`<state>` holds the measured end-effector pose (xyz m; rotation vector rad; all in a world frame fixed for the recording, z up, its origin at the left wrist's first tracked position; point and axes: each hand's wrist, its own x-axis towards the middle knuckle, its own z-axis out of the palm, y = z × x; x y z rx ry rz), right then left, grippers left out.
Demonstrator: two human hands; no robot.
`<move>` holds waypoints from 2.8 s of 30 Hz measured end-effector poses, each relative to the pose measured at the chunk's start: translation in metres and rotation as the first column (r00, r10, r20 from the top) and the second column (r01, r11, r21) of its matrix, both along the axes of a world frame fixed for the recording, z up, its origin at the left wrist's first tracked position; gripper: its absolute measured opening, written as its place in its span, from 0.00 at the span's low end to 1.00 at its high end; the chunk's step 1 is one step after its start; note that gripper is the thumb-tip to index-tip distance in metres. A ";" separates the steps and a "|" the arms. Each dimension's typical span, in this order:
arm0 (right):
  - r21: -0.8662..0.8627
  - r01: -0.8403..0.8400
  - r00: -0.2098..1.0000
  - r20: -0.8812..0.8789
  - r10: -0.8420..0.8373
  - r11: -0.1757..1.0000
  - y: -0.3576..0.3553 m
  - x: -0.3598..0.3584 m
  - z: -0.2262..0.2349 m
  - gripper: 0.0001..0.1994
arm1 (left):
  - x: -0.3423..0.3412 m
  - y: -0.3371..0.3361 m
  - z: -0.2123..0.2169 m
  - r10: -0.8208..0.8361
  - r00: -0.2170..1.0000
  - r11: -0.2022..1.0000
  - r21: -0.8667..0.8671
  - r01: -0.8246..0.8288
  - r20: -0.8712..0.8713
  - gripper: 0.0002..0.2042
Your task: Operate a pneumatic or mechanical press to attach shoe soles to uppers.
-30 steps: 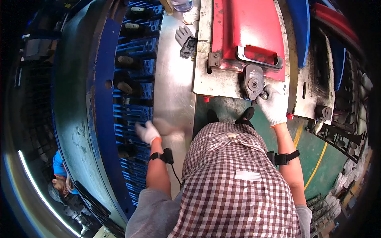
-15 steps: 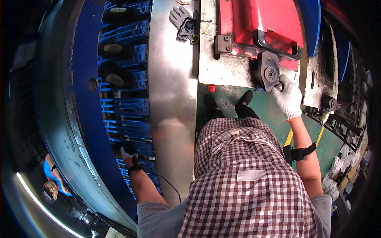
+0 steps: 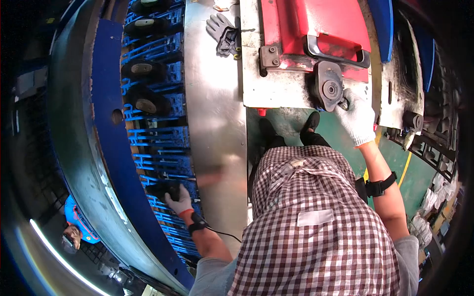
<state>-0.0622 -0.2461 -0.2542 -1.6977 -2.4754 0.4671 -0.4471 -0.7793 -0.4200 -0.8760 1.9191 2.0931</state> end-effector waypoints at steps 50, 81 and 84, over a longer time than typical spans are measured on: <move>0.070 0.373 0.928 -0.009 -0.373 0.925 0.252 0.273 0.026 0.43 | 0.459 0.826 0.507 -0.252 -0.840 -0.085 -0.854 0.514 -0.481 0.39; 0.071 0.438 0.896 0.046 -0.441 0.896 0.257 0.264 0.019 0.44 | 0.470 0.838 0.478 -0.012 -0.776 0.019 -0.776 0.631 -0.631 0.22; 0.045 0.389 0.919 0.045 -0.391 0.920 0.263 0.282 0.012 0.46 | 0.475 0.838 0.474 -0.028 -0.784 -0.154 -0.772 0.616 -0.620 0.22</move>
